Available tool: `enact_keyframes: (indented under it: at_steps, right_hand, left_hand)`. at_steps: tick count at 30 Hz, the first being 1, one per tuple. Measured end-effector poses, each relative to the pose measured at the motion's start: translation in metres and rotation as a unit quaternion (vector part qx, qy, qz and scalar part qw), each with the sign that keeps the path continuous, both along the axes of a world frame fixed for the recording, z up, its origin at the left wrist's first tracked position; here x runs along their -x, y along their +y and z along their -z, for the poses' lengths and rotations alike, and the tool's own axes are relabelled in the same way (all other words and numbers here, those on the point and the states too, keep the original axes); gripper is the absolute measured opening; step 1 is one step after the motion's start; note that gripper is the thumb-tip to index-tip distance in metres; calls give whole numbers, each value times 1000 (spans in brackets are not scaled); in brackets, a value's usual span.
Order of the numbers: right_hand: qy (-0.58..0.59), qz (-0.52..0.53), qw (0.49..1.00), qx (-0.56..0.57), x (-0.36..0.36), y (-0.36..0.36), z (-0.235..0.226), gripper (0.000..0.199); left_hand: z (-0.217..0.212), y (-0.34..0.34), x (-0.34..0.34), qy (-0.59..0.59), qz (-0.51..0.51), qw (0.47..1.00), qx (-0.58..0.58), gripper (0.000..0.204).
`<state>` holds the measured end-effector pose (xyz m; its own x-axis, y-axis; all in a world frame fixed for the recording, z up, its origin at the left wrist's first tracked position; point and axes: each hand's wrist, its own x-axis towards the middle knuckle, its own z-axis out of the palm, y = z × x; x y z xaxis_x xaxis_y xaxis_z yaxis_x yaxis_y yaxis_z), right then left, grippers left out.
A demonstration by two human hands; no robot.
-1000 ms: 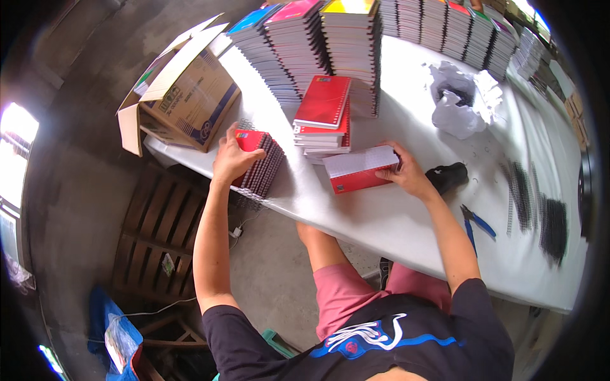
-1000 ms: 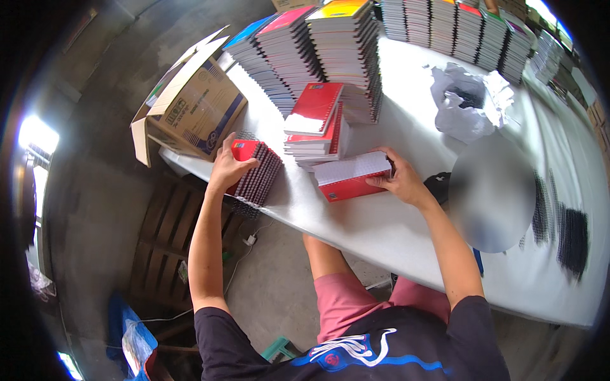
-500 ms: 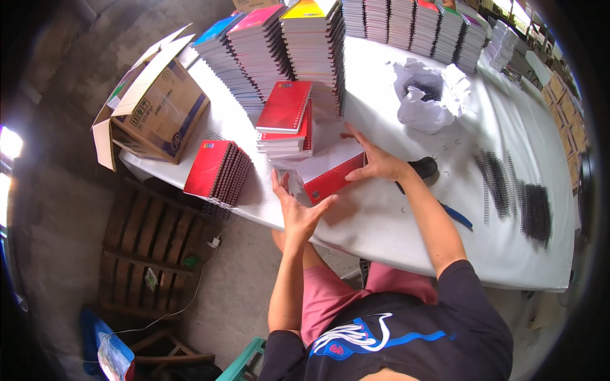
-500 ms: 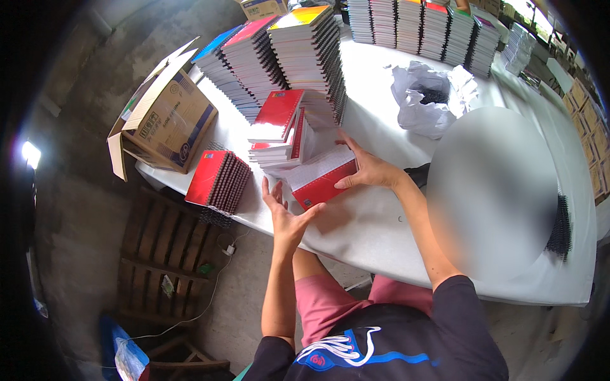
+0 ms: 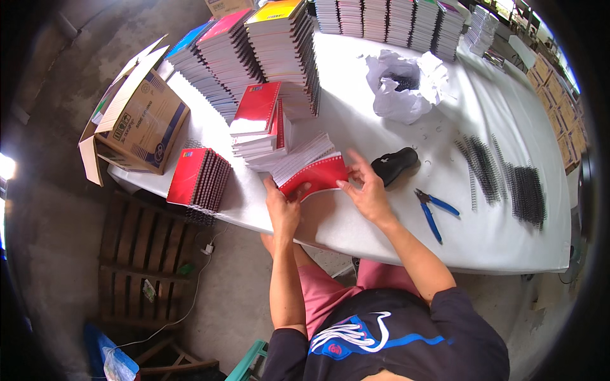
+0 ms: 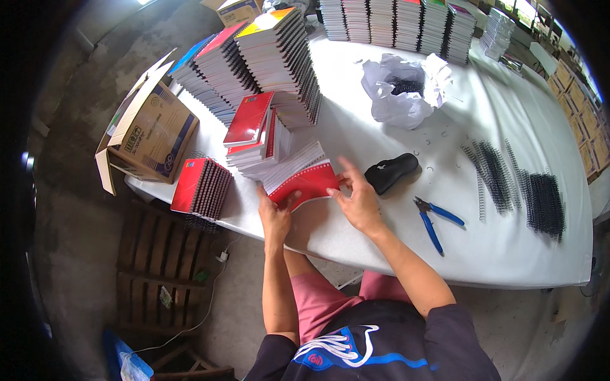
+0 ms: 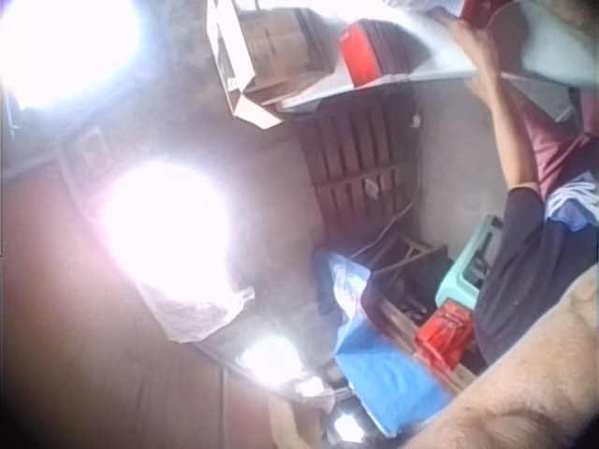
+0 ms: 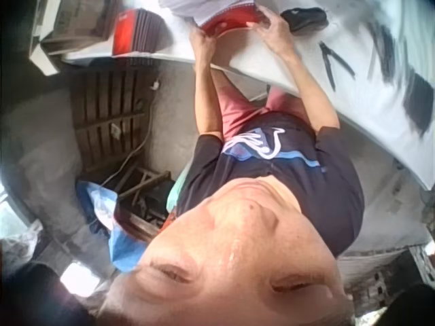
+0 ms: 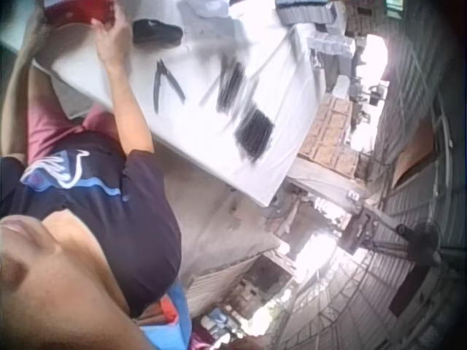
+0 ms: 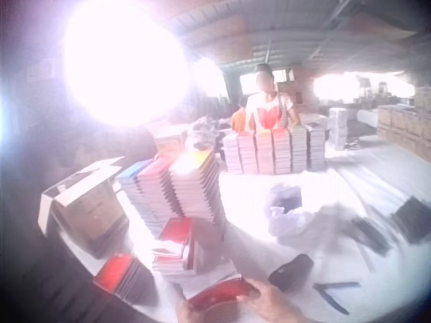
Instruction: The person assembles notebooks by aligning stacks of paper and covers, inserting spiral wire bindings through the punched holes, and trimming the excess wire with shears. They handle multiple notebooks one after another, picking them up from a pile and setting them aside once the binding is secured.
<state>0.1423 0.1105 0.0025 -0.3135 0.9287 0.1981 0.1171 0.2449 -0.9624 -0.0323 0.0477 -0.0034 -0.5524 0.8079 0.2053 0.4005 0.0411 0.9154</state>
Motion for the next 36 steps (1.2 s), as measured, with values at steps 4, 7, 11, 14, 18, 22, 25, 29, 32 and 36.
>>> enact_keyframes:
  at_steps: [4,7,11,14,18,22,25,29,32,36]
  right_hand:
    - [18,-66,997,46,-4,21,5,27]
    - [18,-87,996,-28,-4,27,12,18]
    - [-27,-37,992,-114,0,24,10,18]
    - [8,-52,996,-75,0,23,17,19]
    - [16,-45,997,-68,0,17,14,23]
    - [0,-14,1000,-5,7,9,2,25]
    - [-4,3,1000,-25,11,6,6,25]
    - [-57,24,992,-110,10,1,7,30]
    - [-84,14,983,-165,10,-6,9,34]
    - [-87,-5,979,-187,6,-17,17,37]
  left_hand:
    - [-2,-4,16,13,43,999,-13,70]
    - [-3,-12,9,96,-27,995,-26,86]
    - [-6,-18,-21,335,-168,923,-88,85]
    - [-12,-20,-23,506,-124,852,52,62]
    - [-18,-20,-19,505,-104,857,16,37]
    - [-9,-14,-22,578,-163,796,-72,23]
    - [-1,-18,-12,611,-171,767,-95,25]
    - [-2,-25,-9,612,-115,779,-68,27]
    - [1,-34,-10,586,-56,807,-47,22]
    - [-12,-36,-19,519,-48,852,-48,29]
